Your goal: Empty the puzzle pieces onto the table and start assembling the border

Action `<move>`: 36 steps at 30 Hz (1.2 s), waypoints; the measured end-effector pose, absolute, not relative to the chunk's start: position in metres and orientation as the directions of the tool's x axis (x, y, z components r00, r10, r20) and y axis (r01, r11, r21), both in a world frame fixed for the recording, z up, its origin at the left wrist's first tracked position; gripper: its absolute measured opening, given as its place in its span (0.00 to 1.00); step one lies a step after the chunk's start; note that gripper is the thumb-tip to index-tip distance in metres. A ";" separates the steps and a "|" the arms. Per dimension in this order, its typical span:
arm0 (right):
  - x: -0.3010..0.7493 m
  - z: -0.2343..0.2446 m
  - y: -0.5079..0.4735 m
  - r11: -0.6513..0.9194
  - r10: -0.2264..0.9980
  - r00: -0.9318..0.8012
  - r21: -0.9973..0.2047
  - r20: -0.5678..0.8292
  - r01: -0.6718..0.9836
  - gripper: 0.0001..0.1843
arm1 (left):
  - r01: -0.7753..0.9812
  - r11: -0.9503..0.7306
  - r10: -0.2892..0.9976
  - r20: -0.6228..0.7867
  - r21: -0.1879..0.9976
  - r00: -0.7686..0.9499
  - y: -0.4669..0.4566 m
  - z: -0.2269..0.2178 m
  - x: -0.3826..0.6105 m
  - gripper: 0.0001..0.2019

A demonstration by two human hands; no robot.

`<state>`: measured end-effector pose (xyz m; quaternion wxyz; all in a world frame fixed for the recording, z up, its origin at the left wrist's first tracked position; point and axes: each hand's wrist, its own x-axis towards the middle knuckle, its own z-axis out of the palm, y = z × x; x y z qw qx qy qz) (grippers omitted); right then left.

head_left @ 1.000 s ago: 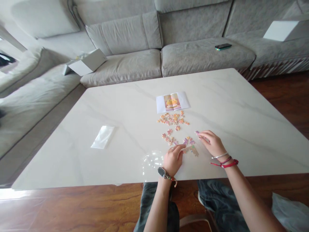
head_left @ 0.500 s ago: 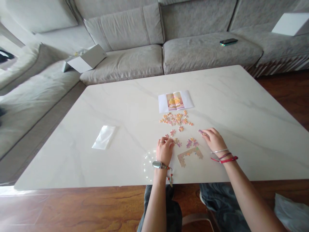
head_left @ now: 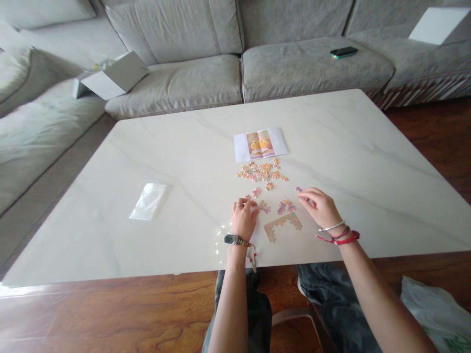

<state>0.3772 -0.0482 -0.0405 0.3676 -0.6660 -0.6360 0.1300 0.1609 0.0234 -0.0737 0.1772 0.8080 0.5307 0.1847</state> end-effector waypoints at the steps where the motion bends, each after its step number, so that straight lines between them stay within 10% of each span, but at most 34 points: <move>1: 0.379 -0.040 -0.049 0.060 0.940 0.185 -0.673 0.286 0.737 0.09 | 0.787 -0.380 0.921 0.119 0.486 0.371 0.024 -0.074 0.161 0.06; 16: 0.358 -0.042 -0.067 -0.161 0.983 -0.052 -0.966 -0.175 0.204 0.15 | 0.476 -0.269 0.795 -0.086 0.837 0.600 -0.019 -0.034 0.200 0.05; 26: 0.376 -0.065 -0.100 -0.345 0.937 0.143 -0.907 -0.318 0.241 0.08 | 0.675 -0.545 0.808 0.097 0.497 0.581 -0.057 -0.058 0.210 0.11; 36: 0.357 -0.061 -0.103 -0.233 0.940 0.341 -0.754 -0.013 0.614 0.03 | 0.690 -0.590 0.780 0.074 0.420 0.622 -0.073 -0.060 0.217 0.14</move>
